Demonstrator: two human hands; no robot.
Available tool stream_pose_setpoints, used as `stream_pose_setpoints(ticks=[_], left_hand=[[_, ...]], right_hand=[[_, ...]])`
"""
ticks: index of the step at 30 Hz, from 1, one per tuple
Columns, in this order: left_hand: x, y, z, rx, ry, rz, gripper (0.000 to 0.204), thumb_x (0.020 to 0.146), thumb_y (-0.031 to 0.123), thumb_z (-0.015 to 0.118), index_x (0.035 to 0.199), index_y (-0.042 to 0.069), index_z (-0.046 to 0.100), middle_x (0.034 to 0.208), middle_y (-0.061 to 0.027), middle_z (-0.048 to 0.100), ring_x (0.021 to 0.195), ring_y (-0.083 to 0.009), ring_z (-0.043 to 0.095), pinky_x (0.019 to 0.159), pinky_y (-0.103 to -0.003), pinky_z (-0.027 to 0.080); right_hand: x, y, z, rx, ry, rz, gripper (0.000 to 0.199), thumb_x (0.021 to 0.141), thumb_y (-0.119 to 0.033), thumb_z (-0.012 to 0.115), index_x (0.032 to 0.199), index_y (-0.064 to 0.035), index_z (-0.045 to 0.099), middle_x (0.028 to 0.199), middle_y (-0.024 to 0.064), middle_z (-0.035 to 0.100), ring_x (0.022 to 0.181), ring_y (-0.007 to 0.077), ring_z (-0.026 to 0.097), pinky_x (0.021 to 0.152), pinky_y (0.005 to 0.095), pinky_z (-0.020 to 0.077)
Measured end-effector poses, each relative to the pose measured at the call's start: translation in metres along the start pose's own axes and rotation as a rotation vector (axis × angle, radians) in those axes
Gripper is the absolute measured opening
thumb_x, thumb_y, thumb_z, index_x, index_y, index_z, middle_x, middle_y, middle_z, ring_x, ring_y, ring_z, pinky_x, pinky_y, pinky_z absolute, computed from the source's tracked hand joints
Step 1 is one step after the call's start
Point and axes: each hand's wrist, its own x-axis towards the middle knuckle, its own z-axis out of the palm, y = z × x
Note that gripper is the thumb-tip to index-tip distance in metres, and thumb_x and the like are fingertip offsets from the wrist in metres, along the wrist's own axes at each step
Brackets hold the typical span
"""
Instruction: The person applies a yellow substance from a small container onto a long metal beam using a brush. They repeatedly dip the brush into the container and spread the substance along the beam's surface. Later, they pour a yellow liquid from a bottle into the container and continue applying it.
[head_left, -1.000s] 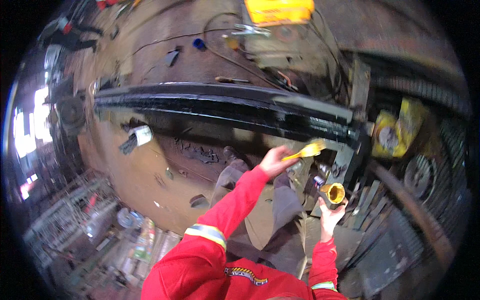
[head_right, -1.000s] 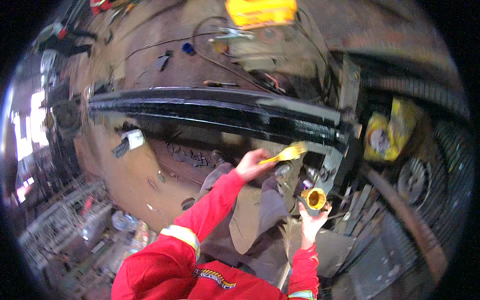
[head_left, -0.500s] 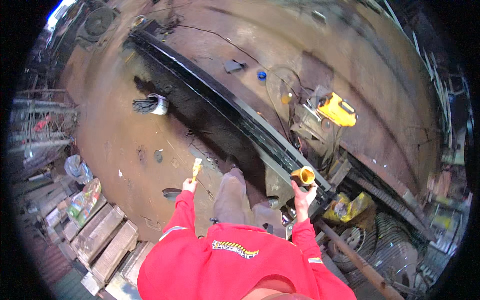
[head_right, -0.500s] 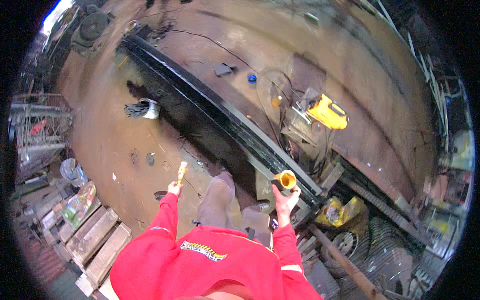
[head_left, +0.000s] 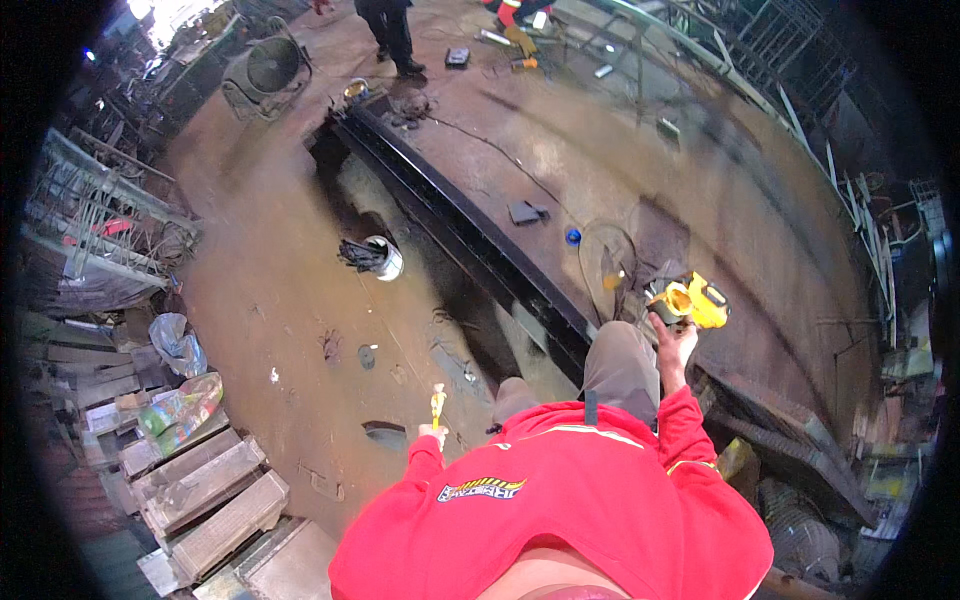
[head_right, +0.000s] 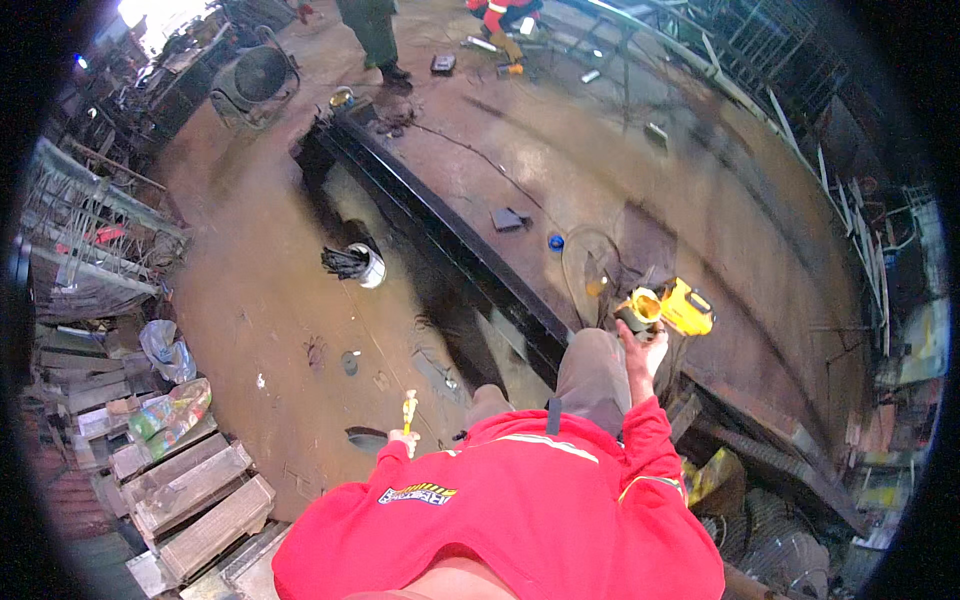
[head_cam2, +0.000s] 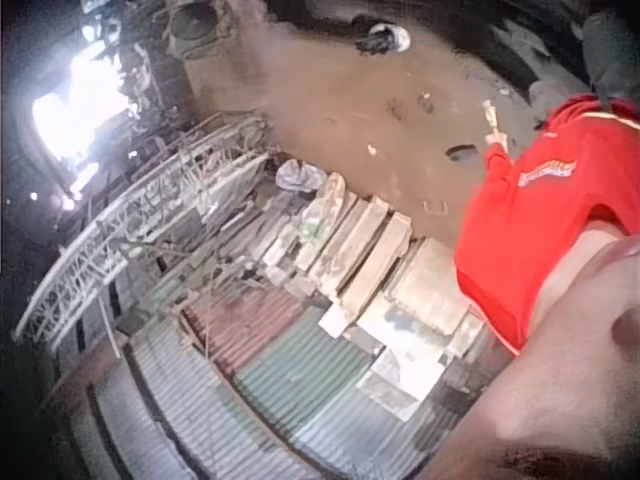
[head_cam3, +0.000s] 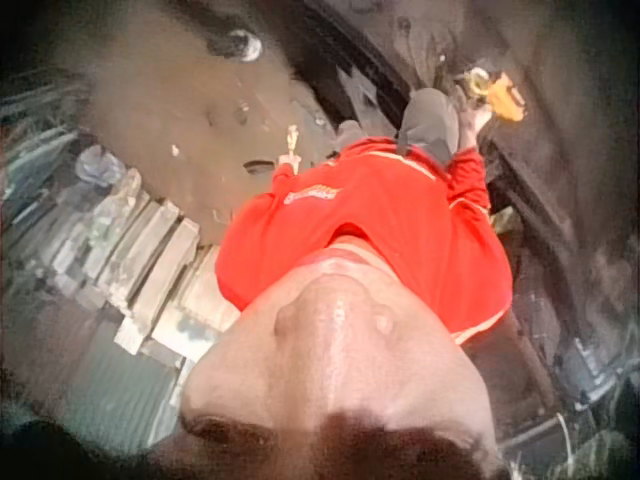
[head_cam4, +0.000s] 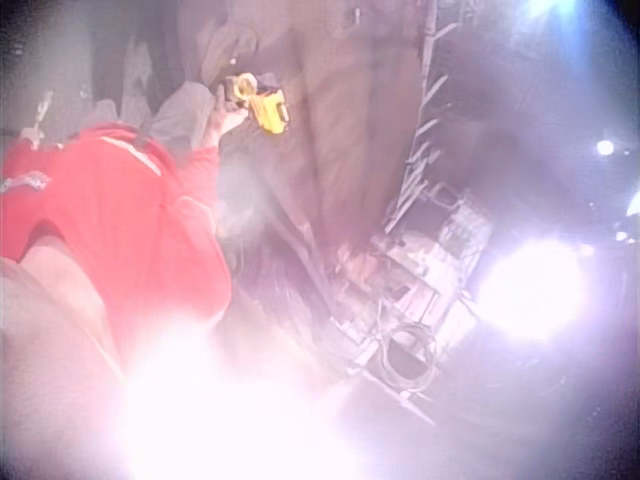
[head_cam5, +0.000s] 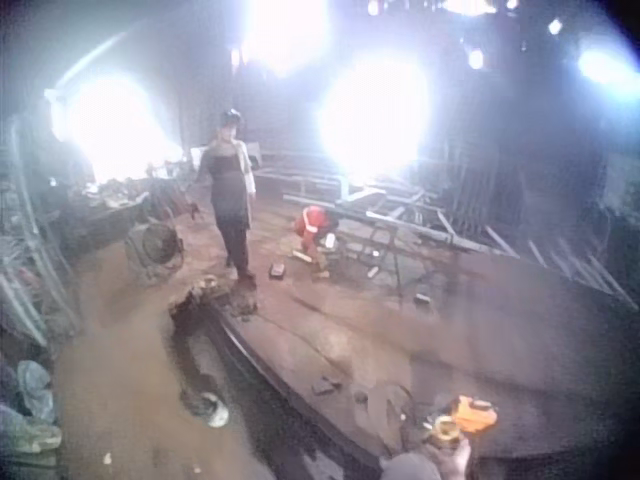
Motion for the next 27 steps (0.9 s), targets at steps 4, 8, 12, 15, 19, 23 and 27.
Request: stream_pose_setpoints(ticks=[4,8,12,15,19,23,27], left_hand=[[0.014,-0.008,-0.002,-0.036,-0.014,0.08,0.014,0.081,0.004,0.051,0.071,0.008,0.061,0.046,0.0002,0.042,0.031,-0.0133,0.037,0.03,-0.031,0.026],[0.022,-0.01,0.005,-0.15,0.222,0.24,0.013,0.068,-0.002,0.072,0.065,-0.002,0.059,0.062,-0.0038,0.057,0.057,-0.0135,0.054,0.056,-0.033,0.047],[0.017,0.015,0.015,0.026,0.315,0.177,0.024,0.069,0.016,0.081,0.068,-0.002,0.065,0.064,-0.0056,0.062,0.058,-0.0151,0.057,0.058,-0.036,0.048],[0.027,0.009,0.017,0.094,0.424,0.151,0.031,0.071,0.028,0.08,0.065,0.001,0.065,0.058,-0.0044,0.061,0.052,-0.0148,0.055,0.053,-0.035,0.046],[0.025,0.03,0.031,0.143,0.489,0.071,0.03,0.07,0.029,0.074,0.072,0.0,0.067,0.058,-0.0097,0.062,0.05,-0.0211,0.058,0.05,-0.037,0.045],[0.049,0.004,0.021,0.184,0.682,0.031,0.035,0.069,0.029,0.068,0.082,-0.003,0.069,0.071,-0.0175,0.067,0.067,-0.0341,0.065,0.066,-0.043,0.05],[0.046,0.071,0.032,0.347,0.699,0.031,0.036,0.069,0.031,0.068,0.084,-0.003,0.068,0.075,-0.0198,0.067,0.072,-0.0363,0.064,0.069,-0.045,0.049]], right_hand=[[0.017,-0.015,-0.005,-0.039,-0.041,-0.174,0.042,0.072,-0.008,0.08,0.107,0.0015,0.059,0.099,0.0061,0.065,0.086,0.0126,0.06,0.08,0.0262,0.0468],[0.028,-0.017,0.003,-0.149,0.035,-0.229,0.043,0.071,-0.016,0.082,0.102,0.0032,0.059,0.09,0.0059,0.064,0.08,0.0121,0.059,0.07,0.0254,0.0474],[0.063,0.004,0.014,-0.181,0.051,-0.177,0.042,0.069,-0.013,0.082,0.102,0.0022,0.059,0.09,0.006,0.065,0.082,0.0133,0.06,0.071,0.0276,0.0497],[0.1,0.034,0.043,-0.255,0.114,-0.286,0.044,0.066,-0.017,0.085,0.098,0.0023,0.061,0.09,0.006,0.065,0.08,0.0127,0.059,0.074,0.0274,0.0481],[0.141,0.032,0.076,-0.283,0.097,-0.188,0.06,0.061,-0.036,0.087,0.098,0.0038,0.062,0.087,0.009,0.064,0.078,0.0179,0.057,0.074,0.0312,0.0465],[0.19,0.019,0.144,-0.425,-0.018,-0.155,0.068,0.058,-0.037,0.087,0.107,0.0016,0.061,0.1,0.0111,0.057,0.091,0.022,0.056,0.082,0.0346,0.0455],[0.282,0.061,0.192,-0.323,-0.05,-0.115,0.066,0.057,-0.034,0.088,0.107,-0.001,0.062,0.1,0.0107,0.057,0.094,0.0228,0.055,0.086,0.0344,0.044]])
